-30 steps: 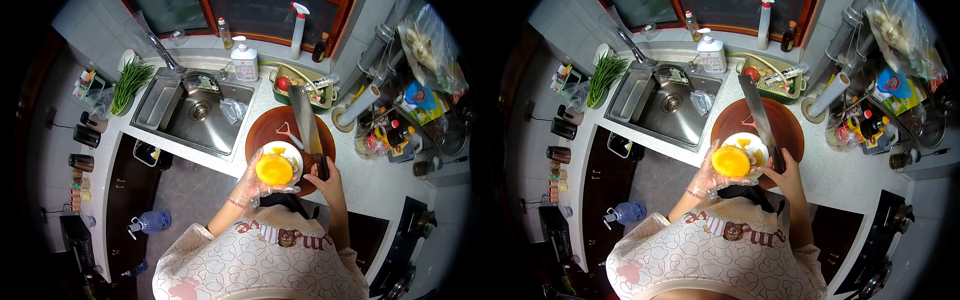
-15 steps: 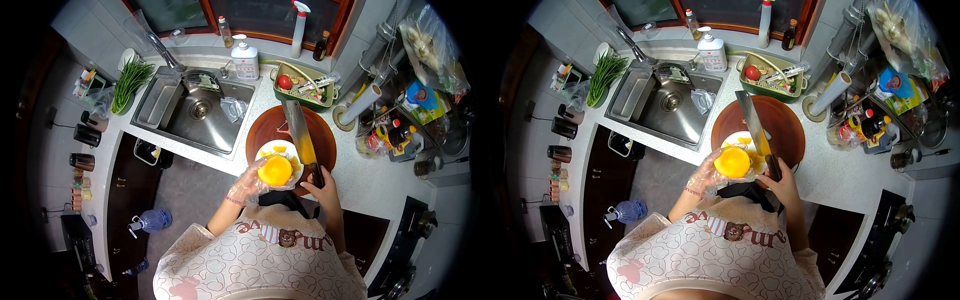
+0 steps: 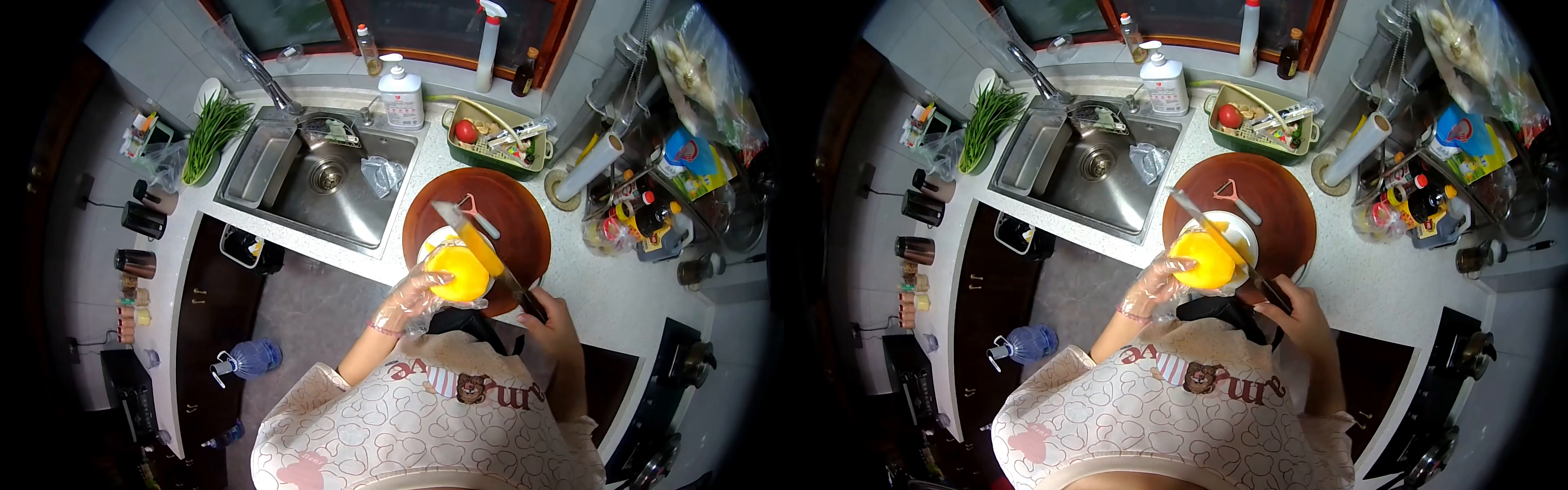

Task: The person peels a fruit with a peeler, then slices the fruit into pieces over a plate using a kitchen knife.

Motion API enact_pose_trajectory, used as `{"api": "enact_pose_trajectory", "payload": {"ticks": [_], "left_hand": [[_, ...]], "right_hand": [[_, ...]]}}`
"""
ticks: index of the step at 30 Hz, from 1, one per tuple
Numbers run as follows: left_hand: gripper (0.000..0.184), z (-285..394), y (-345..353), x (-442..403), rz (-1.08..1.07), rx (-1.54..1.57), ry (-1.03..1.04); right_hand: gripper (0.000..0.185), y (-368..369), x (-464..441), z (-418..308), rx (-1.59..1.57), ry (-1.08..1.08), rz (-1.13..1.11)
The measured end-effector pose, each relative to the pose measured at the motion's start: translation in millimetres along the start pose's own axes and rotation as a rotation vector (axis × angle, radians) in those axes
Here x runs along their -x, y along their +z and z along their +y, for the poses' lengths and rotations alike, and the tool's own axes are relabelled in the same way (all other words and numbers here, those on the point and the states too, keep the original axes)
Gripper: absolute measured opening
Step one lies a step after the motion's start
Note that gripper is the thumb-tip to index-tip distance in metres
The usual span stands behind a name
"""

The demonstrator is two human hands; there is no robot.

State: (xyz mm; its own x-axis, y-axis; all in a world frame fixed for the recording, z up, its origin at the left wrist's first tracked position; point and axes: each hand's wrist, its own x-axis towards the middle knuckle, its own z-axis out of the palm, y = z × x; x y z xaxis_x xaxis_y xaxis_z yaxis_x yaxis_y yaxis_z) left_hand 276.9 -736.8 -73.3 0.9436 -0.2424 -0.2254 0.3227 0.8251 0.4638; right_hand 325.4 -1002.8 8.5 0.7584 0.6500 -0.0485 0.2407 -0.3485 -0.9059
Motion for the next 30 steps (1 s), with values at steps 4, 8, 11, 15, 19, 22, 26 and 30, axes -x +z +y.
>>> {"api": "enact_pose_trajectory", "payload": {"ticks": [4, 8, 11, 15, 19, 22, 26, 30], "left_hand": [[0.065, 1.6, 15.7, 2.6, -0.003, -0.068, 0.010], [0.066, 5.4, 23.1, 5.3, 0.012, -0.247, 0.026], [0.061, 10.4, 27.1, 8.6, -0.019, -0.447, 0.125], [0.054, 17.3, 33.1, 13.9, 0.006, -0.667, 0.225], [0.051, 22.1, 42.1, 19.1, 0.011, -0.751, 0.268], [0.054, 24.4, 52.3, 24.7, 0.056, -0.779, 0.253], [0.057, 20.1, 47.3, 25.8, 0.025, -1.006, 0.346], [0.057, 15.6, 47.0, 29.6, -0.002, -1.105, 0.399]], "right_hand": [[0.021, -24.3, -0.6, -37.7, 0.149, 0.117, -0.082], [0.017, -35.9, 0.6, -43.6, 0.029, 0.197, -0.089], [0.013, -41.0, 1.9, -38.2, -0.084, 0.200, -0.102], [0.011, -39.7, 6.3, -35.0, -0.094, 0.151, -0.070], [0.011, -41.9, 5.7, -39.2, 0.024, 0.066, -0.059], [0.010, -49.9, 3.5, -44.5, 0.028, 0.074, -0.082], [0.010, -60.0, 2.4, -63.5, 0.085, 0.091, -0.124], [0.012, -70.2, 0.8, -80.3, 0.118, 0.167, -0.210]]}}
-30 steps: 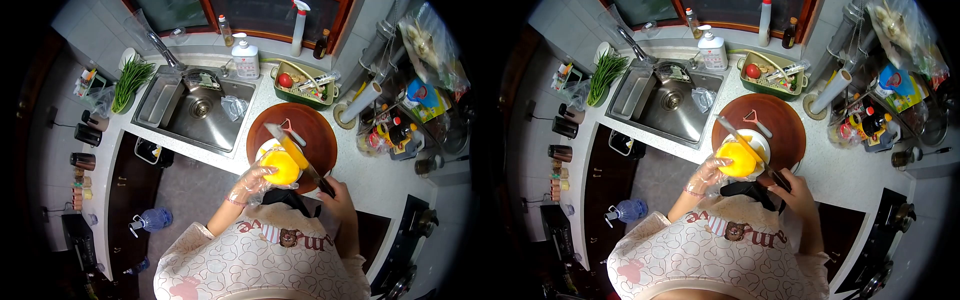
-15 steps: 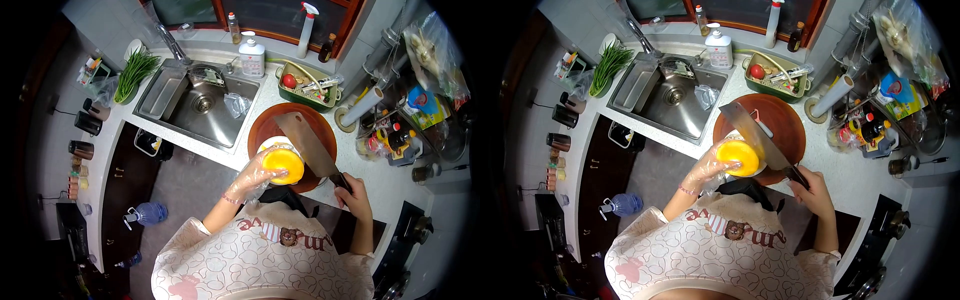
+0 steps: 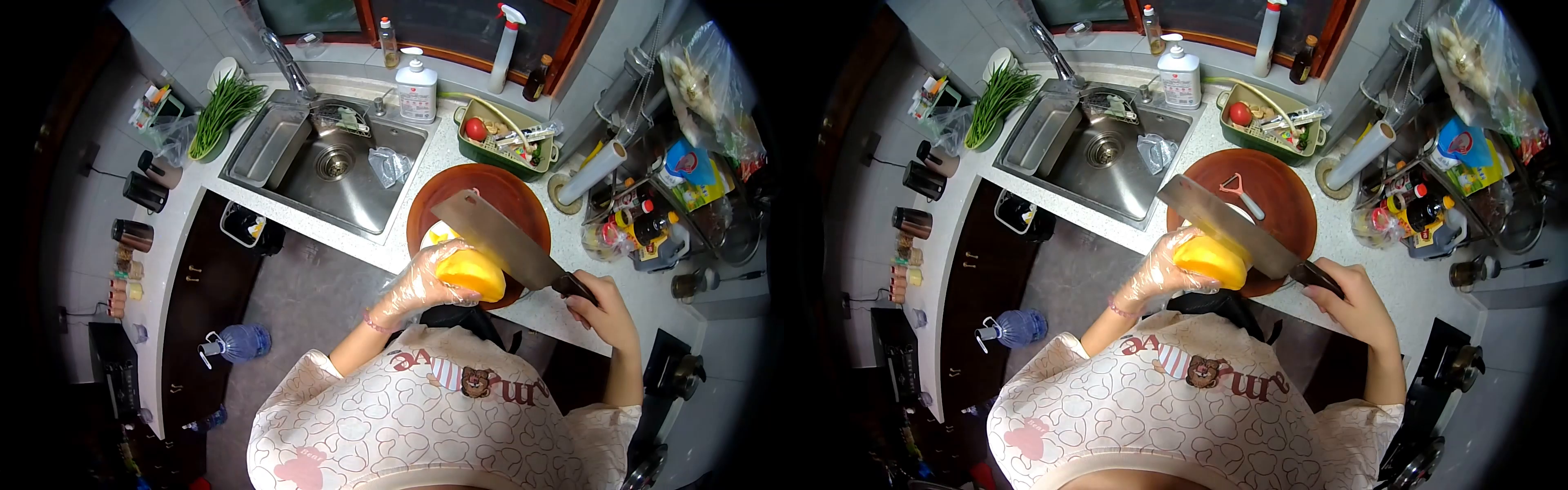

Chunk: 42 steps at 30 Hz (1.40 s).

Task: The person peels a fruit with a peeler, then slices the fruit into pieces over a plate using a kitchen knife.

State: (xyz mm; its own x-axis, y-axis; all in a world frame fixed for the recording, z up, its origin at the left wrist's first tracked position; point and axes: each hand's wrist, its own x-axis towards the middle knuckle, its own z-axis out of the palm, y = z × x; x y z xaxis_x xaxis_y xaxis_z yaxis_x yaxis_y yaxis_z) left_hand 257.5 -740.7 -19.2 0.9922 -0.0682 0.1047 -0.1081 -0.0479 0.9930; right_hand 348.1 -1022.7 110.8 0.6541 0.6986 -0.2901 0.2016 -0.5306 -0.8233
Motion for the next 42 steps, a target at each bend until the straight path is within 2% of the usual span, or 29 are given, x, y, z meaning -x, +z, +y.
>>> {"api": "enact_pose_trajectory", "payload": {"ticks": [4, 13, 17, 23, 32, 35, 42], "left_hand": [[0.059, 2.8, 1.7, 3.2, -0.037, -0.006, -0.032], [0.051, 10.5, -1.5, 3.0, -0.056, -0.147, 0.144], [0.052, 22.0, 0.7, 3.4, 0.011, -0.111, 0.168], [0.055, 22.9, 0.1, 8.2, 0.092, -0.219, 0.243], [0.057, 19.7, -1.6, 7.1, 0.048, -0.165, 0.264], [0.055, 14.8, 1.3, 5.4, 0.132, -0.229, 0.315], [0.054, 16.6, 0.0, 3.2, 0.141, -0.234, 0.343]], "right_hand": [[0.014, -7.7, 0.5, -18.0, 0.114, -0.034, -0.069], [0.018, -9.5, 2.8, -38.0, 0.300, -0.218, -0.069], [0.019, -10.2, 3.2, -46.2, 0.305, -0.185, -0.094], [0.025, -10.3, 4.3, -52.8, 0.401, -0.216, -0.113], [0.028, -8.1, 4.5, -51.8, 0.477, -0.164, -0.142], [0.028, -8.1, 2.5, -51.0, 0.471, -0.149, -0.151], [0.024, -5.1, 0.0, -47.1, 0.452, -0.155, -0.114]]}}
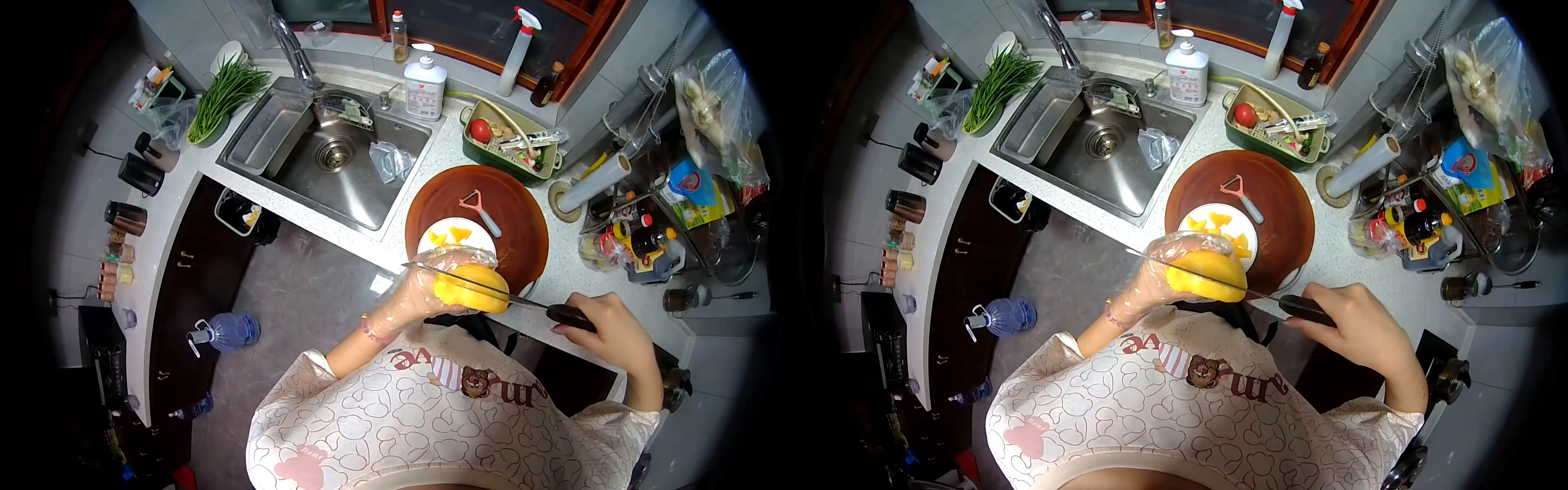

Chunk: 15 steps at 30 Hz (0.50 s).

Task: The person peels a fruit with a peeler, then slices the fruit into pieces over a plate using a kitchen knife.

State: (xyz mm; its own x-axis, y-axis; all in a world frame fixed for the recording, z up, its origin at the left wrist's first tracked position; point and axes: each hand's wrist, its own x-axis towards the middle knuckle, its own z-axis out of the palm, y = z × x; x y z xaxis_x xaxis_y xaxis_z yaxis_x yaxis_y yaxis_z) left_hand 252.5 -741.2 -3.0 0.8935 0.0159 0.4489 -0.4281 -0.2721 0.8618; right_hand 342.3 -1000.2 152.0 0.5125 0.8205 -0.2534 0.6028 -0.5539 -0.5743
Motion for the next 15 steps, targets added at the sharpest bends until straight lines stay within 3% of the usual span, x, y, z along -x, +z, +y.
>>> {"api": "enact_pose_trajectory", "payload": {"ticks": [15], "left_hand": [[0.059, -12.2, -6.4, 6.5, -0.072, 0.093, -0.131]], "right_hand": [[0.024, 7.3, -5.3, -0.2, 0.054, 0.027, 0.017]]}}
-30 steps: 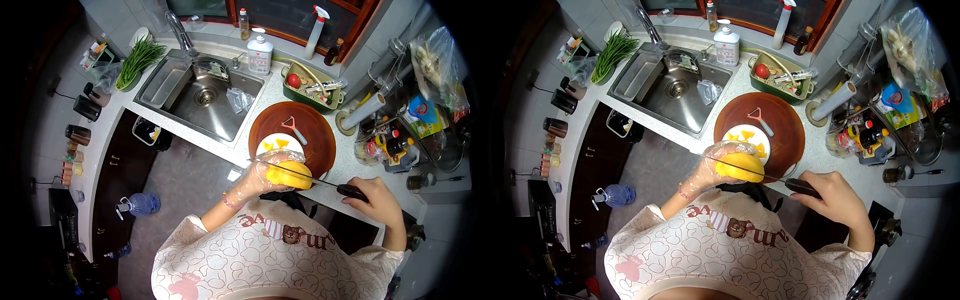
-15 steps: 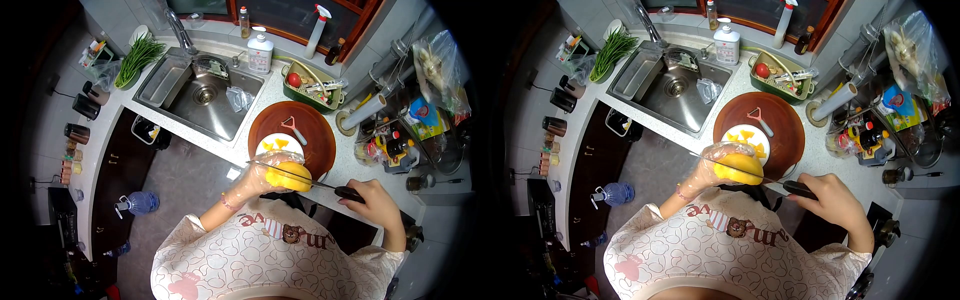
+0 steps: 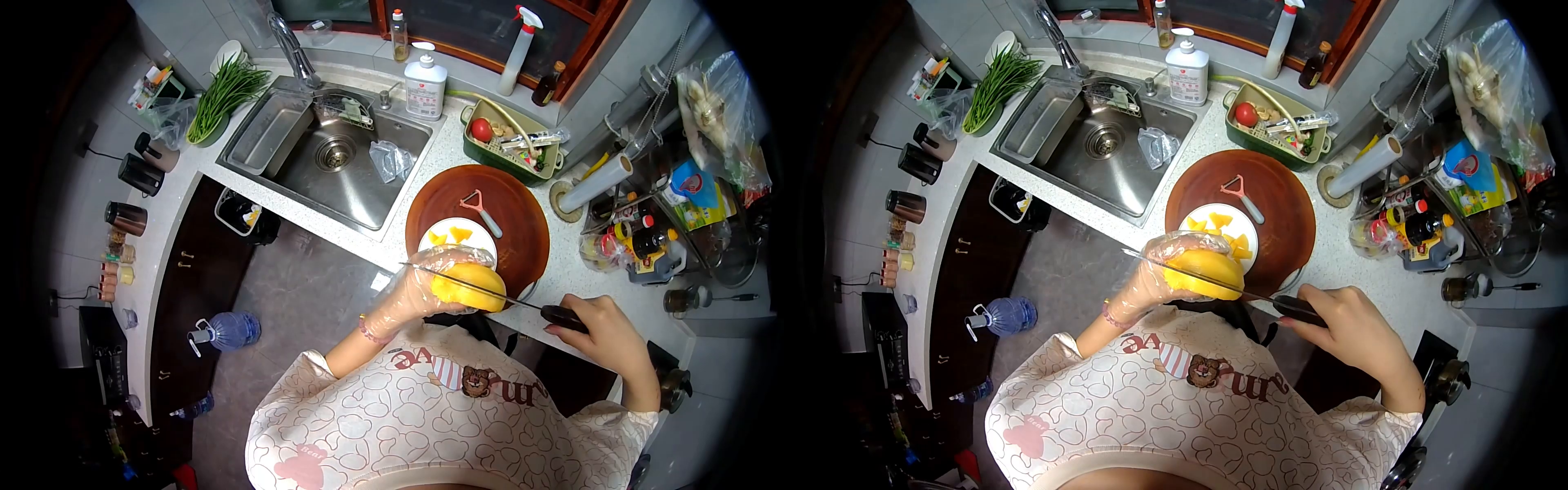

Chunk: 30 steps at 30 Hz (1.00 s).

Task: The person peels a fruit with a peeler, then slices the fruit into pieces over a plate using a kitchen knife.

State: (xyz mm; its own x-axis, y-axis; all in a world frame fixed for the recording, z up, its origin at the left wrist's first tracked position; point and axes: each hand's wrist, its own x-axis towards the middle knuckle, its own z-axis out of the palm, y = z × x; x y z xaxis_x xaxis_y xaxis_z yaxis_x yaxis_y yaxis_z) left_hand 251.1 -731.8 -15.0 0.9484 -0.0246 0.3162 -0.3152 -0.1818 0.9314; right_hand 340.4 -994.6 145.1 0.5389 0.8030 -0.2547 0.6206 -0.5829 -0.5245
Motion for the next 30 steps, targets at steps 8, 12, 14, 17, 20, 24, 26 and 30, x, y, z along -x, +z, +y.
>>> {"api": "enact_pose_trajectory", "payload": {"ticks": [8, 12, 14, 17, 20, 24, 26, 30], "left_hand": [[0.055, 9.9, -1.6, -9.9, 0.037, -0.063, 0.019], [0.052, 6.0, 2.1, -12.4, 0.028, 0.104, -0.077], [0.052, -8.2, 5.2, -8.1, 0.026, 0.165, -0.151], [0.052, -11.6, 12.4, -10.7, 0.129, 0.117, -0.111], [0.059, -4.2, 17.2, -15.9, 0.240, 0.042, 0.013], [0.059, -15.0, 26.4, -19.1, 0.395, -0.055, 0.138], [0.057, -15.6, 29.8, -20.0, 0.473, -0.103, 0.136], [0.054, -6.2, 30.9, -27.9, 0.605, -0.229, 0.172]], "right_hand": [[0.025, -2.0, -10.7, 1.5, -0.118, 0.030, -0.039], [0.024, -7.2, -11.4, 4.1, -0.141, -0.031, -0.003], [0.022, -13.4, -7.8, 3.3, -0.173, -0.041, 0.031], [0.018, -19.8, 0.7, 4.3, -0.295, -0.028, 0.136], [0.014, -12.5, 13.4, 4.4, -0.608, 0.101, 0.225], [0.009, 8.3, 24.2, -17.6, -0.788, 0.211, 0.331], [0.008, 23.6, 25.2, -24.3, -0.845, 0.175, 0.342], [0.015, 60.8, 18.0, -24.5, -0.413, 0.067, 0.346]]}}
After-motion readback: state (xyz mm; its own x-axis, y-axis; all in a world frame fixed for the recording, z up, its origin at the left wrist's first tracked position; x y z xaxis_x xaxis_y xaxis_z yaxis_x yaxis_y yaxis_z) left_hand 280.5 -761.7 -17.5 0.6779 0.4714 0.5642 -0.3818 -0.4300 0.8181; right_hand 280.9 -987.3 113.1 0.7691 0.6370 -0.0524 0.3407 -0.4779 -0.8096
